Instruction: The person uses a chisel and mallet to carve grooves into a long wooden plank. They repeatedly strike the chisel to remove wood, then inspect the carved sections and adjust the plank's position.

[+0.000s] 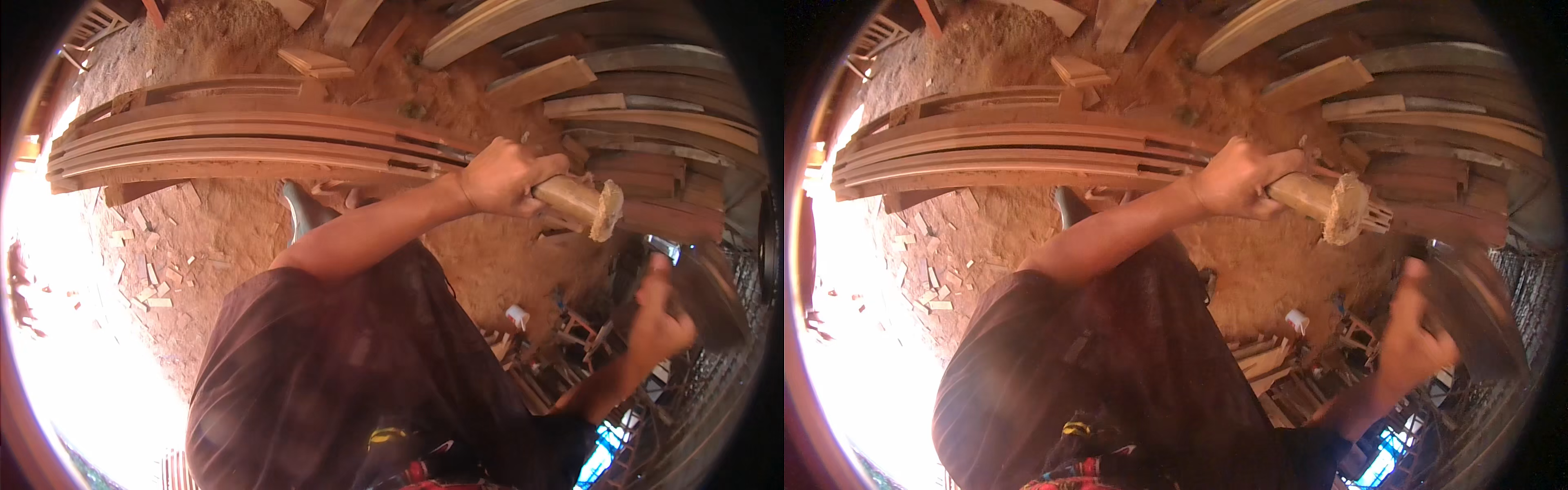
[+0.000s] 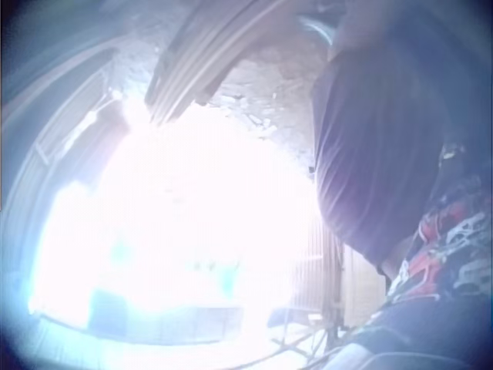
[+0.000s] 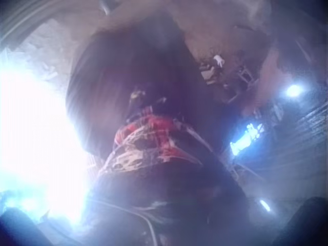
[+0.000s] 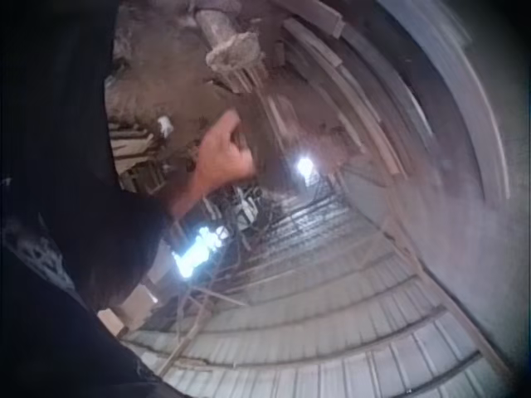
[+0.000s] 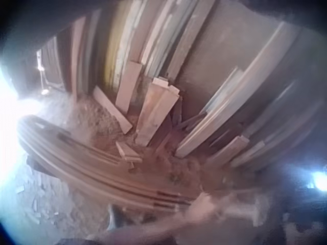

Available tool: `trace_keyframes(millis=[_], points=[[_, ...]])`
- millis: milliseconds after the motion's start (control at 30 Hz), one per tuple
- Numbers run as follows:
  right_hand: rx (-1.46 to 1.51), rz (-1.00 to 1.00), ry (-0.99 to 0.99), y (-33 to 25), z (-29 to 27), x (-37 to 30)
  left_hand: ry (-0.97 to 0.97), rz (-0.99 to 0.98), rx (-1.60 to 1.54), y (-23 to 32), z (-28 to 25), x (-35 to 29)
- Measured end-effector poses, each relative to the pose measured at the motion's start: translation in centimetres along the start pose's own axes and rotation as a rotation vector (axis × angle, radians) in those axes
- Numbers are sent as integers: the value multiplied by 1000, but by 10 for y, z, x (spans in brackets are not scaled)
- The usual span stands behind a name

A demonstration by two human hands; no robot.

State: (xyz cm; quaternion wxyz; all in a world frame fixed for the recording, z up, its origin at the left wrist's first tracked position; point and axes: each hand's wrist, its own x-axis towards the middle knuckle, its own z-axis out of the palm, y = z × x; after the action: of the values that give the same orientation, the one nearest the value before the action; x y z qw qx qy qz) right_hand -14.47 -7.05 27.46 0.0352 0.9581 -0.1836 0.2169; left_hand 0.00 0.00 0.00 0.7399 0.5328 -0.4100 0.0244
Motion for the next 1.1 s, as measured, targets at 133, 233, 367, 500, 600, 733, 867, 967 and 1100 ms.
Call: trace_keyframes(millis=[133,233,367,500,600,733,867,967,1100], points=[[132,-208,286,-12,-6,-4,-64,10,53,-17,-37,1],[-360,-13,-272,-23,77,-18,-85,-55,81,-32,-39,-17],[-94,289,-448,-36,73,9,6,-18,-45,-39,-54,-3],[99,187,165,-29,39,10,154,-37,-146,-45,-64,4],[327,-76,359,-44,24,24,143,-66,-127,-42,-70,10],[-228,145,-414,-103,112,23,75,-132,-75,-45,-75,4],[228,89,-494,-69,105,31,8,-256,-114,-40,-73,-8],[331,130,-204,-42,107,-3,19,-263,-143,-52,-66,-6],[363,464,-155,4,114,-60,145,-256,-215,-48,-74,2]])
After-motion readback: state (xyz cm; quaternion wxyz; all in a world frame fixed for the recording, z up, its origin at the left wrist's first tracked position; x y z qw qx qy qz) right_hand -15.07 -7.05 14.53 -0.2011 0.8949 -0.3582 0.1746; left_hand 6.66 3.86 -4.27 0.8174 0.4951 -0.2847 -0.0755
